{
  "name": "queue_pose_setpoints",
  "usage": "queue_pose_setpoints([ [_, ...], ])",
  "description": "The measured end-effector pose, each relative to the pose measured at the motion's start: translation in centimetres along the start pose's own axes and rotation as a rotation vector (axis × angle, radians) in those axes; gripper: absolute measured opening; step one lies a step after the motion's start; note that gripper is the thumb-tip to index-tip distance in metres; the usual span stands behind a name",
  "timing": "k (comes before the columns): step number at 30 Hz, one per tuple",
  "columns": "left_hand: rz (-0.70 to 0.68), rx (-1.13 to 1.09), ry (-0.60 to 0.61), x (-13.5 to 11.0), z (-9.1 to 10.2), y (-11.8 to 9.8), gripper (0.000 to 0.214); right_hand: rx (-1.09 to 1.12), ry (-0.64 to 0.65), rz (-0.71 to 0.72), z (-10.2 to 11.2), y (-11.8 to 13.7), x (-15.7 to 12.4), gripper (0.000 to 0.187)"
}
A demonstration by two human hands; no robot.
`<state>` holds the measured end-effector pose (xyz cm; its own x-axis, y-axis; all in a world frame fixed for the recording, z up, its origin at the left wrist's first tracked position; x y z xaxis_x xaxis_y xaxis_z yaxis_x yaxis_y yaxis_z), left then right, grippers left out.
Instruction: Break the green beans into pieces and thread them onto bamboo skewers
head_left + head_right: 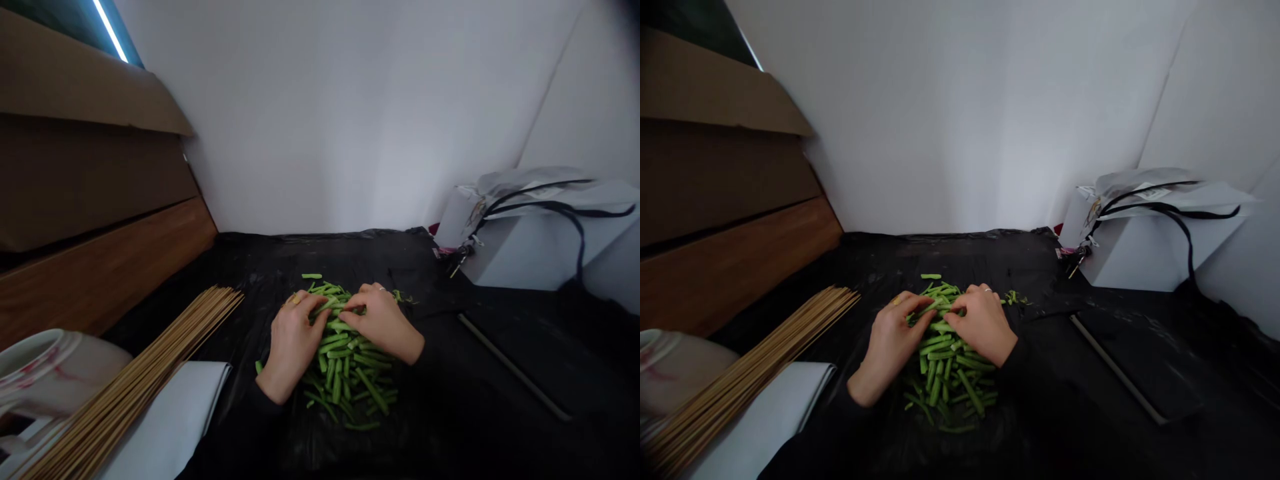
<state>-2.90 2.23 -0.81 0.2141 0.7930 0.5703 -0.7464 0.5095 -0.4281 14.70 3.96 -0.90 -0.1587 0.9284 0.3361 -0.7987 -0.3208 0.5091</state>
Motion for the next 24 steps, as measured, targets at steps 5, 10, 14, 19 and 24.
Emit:
queue_pose_setpoints([
  [5, -0.007, -0.018, 0.000, 0.0, 0.0, 0.0, 0.012, 0.040, 0.008, 0.045, -0.4, -0.2, 0.5, 0.013],
  [10, -0.024, -0.014, -0.015, 0.0, 0.0, 0.2, 0.009, 0.124, -0.196, -0.057, 1.2, -3.5, 0.6, 0.010],
  [14, -0.032, -0.025, -0.013, 0.0, 0.0, 0.1, 0.010, 0.048, -0.227, -0.227, 2.8, -8.3, 0.8, 0.012],
  [19, -0.067, -0.038, -0.018, 0.0, -0.1, 0.2, 0.011, -0.099, -0.240, -0.307, 3.1, -11.8, 0.7, 0.014],
  [24, -0.058, -0.038, -0.024, 0.0, -0.2, 0.2, 0.012, -0.182, -0.226, -0.320, 2.7, -12.5, 0.8, 0.021],
])
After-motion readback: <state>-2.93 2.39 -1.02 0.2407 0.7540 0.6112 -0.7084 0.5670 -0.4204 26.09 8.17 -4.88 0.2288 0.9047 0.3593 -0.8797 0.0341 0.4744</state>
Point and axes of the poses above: each hand's wrist, its own x-axis towards the middle knuckle, its own z-axis out of the back of the hand, y = z × x, the point moved 1 cm from there along x, towards the middle knuckle, and after that the axes turned 5 degrees about -z, right-handed, at the moved point
